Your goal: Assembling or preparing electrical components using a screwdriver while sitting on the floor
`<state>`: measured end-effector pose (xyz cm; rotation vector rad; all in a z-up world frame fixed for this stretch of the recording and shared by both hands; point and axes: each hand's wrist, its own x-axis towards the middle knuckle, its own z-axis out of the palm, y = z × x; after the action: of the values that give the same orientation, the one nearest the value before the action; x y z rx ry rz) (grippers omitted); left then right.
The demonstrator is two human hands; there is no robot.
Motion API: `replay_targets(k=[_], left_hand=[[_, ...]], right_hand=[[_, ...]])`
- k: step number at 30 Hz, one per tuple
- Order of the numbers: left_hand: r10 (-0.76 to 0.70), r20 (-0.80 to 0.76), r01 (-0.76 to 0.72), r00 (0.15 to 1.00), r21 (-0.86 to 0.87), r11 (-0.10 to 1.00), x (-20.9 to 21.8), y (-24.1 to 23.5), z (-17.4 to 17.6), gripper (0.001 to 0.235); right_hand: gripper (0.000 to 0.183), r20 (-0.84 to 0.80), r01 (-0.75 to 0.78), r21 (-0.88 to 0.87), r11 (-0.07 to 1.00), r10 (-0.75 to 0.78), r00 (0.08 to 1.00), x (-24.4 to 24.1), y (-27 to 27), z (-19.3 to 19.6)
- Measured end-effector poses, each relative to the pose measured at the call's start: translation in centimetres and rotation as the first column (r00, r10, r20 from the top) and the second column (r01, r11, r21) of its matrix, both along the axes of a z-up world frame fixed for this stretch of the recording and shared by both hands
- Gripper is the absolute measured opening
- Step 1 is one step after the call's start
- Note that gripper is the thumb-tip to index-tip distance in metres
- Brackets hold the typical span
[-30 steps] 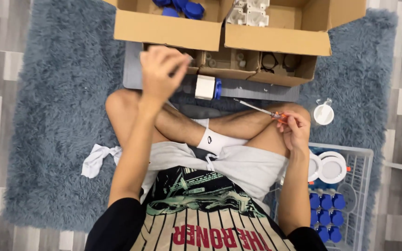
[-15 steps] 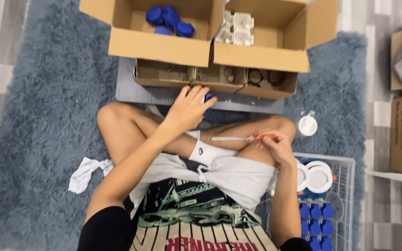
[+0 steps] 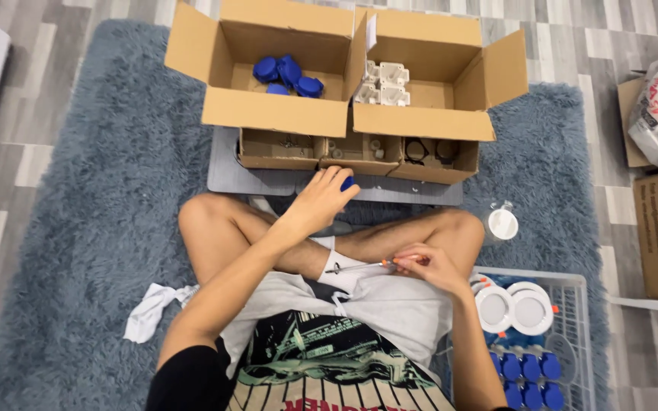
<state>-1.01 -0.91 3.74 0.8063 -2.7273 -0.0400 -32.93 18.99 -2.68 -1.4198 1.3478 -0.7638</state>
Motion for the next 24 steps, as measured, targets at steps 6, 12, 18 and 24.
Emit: replay_targets(k=[6,12,18,24], left_hand=[[-0.002,-0.246,0.049,0.969,0.186,0.981,1.0,0.5,2.5,0.064],[0.040,-0.193,-0.005,0.980,0.179,0.984,1.8,0.6,2.1,0.059],[0.107,-0.345,-0.071,0.933,0.115,0.991,1.5,1.5,4.0,0.053],[0.104,-0.521,0.047,0.847,0.270,0.962,1.8,2.3,6.7,0.046]], right_hand=[[0.017,-0.075,-0.045,-0.091,0.995,0.038,0.996,0.5,1.0,0.9],[0.016,-0.103,-0.026,-0.085,0.996,0.017,0.994,-1.3,3.1,1.4],[0.025,-0.255,-0.115,0.074,0.991,0.130,0.958,0.1,3.7,5.0],[0.030,-0.352,-0.173,0.021,0.985,0.170,0.920,2.8,3.3,6.3]])
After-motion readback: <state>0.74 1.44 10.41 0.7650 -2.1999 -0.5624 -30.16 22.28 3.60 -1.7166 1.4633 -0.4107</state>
